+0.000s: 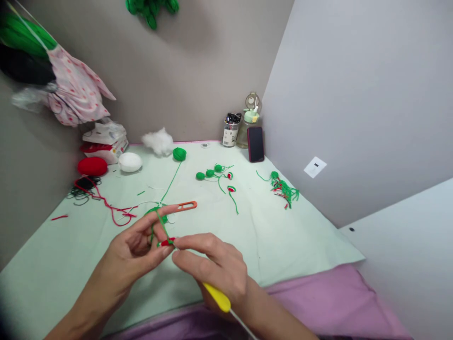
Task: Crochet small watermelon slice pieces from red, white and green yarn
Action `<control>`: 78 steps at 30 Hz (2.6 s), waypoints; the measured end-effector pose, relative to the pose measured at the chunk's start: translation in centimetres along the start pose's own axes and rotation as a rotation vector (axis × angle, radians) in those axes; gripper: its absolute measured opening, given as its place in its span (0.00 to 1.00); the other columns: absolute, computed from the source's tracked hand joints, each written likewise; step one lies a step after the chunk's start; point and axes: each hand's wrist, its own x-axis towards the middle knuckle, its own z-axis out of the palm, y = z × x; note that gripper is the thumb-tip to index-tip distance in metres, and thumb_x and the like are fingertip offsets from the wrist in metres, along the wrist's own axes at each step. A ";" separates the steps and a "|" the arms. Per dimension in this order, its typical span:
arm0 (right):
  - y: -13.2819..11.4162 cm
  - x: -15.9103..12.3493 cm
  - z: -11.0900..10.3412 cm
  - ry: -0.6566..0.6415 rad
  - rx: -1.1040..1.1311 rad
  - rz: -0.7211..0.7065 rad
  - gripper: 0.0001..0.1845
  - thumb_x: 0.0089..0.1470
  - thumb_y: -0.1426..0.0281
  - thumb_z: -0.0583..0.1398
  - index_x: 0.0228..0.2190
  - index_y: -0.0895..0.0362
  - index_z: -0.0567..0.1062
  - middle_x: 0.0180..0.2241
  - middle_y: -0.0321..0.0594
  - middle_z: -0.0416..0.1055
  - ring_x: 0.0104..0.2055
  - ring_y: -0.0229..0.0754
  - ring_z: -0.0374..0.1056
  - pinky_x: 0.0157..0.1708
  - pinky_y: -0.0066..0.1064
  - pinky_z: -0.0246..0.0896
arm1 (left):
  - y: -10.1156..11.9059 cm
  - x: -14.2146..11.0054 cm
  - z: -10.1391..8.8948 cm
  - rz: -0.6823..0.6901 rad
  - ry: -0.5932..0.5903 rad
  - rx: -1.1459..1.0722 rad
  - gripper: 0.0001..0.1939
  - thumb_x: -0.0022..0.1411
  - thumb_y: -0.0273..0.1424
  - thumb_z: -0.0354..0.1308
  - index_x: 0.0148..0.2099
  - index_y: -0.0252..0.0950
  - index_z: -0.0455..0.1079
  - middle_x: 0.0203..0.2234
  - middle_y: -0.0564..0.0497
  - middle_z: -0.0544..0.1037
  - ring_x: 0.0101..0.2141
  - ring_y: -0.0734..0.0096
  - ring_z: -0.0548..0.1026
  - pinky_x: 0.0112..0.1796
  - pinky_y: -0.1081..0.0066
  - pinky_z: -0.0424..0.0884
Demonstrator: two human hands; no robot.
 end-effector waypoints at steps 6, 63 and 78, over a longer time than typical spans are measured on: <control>-0.7 0.0 -0.3 0.001 0.070 0.145 0.17 0.68 0.82 0.59 0.52 0.54 0.79 0.45 0.47 0.84 0.44 0.41 0.83 0.41 0.28 0.80 | 0.7 -0.5 0.4 0.158 0.092 0.262 0.26 0.58 0.25 0.67 0.59 0.46 0.81 0.30 0.57 0.77 0.22 0.79 0.66 0.29 0.76 0.72; -1.6 -0.6 -0.7 0.103 0.122 0.293 0.20 0.65 0.84 0.60 0.50 0.52 0.82 0.42 0.43 0.83 0.42 0.40 0.81 0.40 0.30 0.79 | -1.0 -0.3 1.5 0.014 0.006 -0.025 0.26 0.66 0.31 0.70 0.65 0.47 0.77 0.35 0.54 0.78 0.36 0.71 0.73 0.44 0.73 0.72; 0.3 -2.1 1.0 0.097 -0.344 -0.019 0.21 0.68 0.76 0.61 0.58 0.48 0.79 0.51 0.48 0.84 0.51 0.47 0.81 0.47 0.38 0.83 | -1.1 -0.7 2.5 -0.091 -0.001 -0.231 0.29 0.56 0.35 0.78 0.60 0.45 0.81 0.31 0.54 0.79 0.30 0.73 0.73 0.33 0.76 0.74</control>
